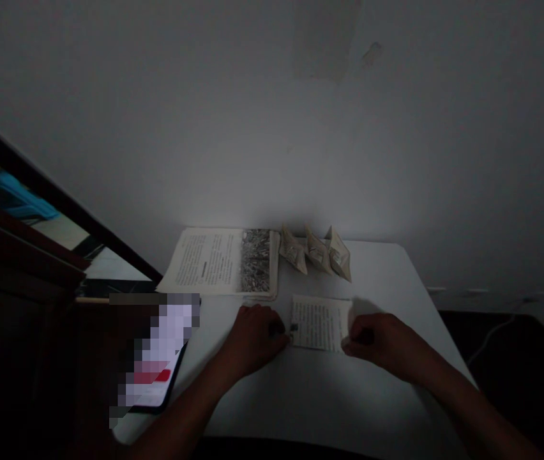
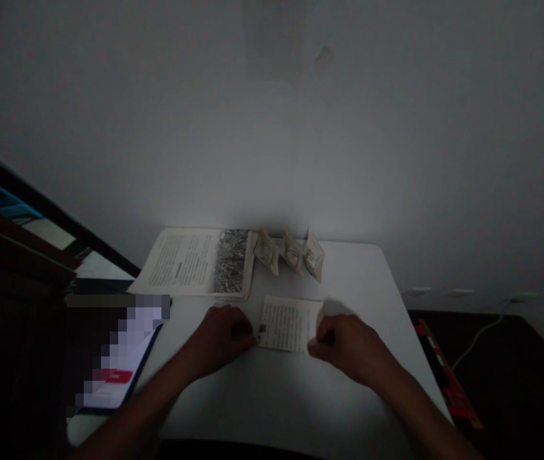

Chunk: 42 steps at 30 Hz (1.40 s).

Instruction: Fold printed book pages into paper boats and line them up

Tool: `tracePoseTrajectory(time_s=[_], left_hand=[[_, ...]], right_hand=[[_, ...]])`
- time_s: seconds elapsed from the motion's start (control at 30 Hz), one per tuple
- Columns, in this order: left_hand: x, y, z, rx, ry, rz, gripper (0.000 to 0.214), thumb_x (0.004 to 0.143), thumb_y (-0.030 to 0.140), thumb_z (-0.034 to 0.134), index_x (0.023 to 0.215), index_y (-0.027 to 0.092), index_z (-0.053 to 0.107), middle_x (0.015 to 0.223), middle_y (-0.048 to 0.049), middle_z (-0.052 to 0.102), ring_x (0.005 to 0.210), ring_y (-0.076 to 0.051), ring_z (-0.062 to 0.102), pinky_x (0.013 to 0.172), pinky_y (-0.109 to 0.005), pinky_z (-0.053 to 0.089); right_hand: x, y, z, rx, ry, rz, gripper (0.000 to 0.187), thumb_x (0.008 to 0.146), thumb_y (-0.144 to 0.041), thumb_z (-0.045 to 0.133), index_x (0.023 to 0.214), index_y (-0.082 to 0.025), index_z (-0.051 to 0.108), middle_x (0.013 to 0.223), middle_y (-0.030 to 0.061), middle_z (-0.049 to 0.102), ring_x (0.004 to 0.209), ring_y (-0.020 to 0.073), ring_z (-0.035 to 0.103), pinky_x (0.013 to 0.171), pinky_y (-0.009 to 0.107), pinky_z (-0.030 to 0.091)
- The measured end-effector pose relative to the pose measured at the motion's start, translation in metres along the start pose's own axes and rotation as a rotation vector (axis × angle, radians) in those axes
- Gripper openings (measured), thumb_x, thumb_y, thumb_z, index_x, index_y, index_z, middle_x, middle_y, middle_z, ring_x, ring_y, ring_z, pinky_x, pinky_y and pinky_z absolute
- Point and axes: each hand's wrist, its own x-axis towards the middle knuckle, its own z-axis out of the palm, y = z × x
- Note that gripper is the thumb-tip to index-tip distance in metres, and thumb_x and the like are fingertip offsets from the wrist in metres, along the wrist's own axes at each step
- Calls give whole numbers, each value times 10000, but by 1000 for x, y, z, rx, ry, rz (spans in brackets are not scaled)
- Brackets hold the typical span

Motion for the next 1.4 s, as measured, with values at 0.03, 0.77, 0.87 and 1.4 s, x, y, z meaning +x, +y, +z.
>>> tracePoseTrajectory(time_s=[0.03,0.77,0.87,1.4], left_hand=[[-1,-1,3,-18,27,7,117,710,301,647,754,195,671,761,-10,656,782,-204,581,781,-359,372],[-10,-11,19,-121,312,18,115,804,245,544,719,187,595,725,-17,603,730,-171,530,714,-308,404],[-9,-10,14,-158,299,-39,138,817,271,531,736,191,608,735,-17,614,737,-171,542,706,-297,415],[-11,12,2,-161,-7,30,179,733,367,648,732,191,681,745,-4,667,740,-174,569,755,-318,379]], right_hand=[[0,-3,-3,3,9,-3,192,734,-401,613,680,-219,638,651,-3,663,596,160,602,529,246,380],[35,-52,-2,-121,154,-160,315,741,-177,596,1052,-219,619,955,36,655,859,198,614,758,319,443],[22,-55,-9,-95,187,-263,117,802,-210,555,864,-225,653,886,22,643,764,160,610,676,274,438],[-47,-40,24,-312,494,-736,192,812,-88,517,954,-192,596,854,72,650,685,183,537,619,328,417]])
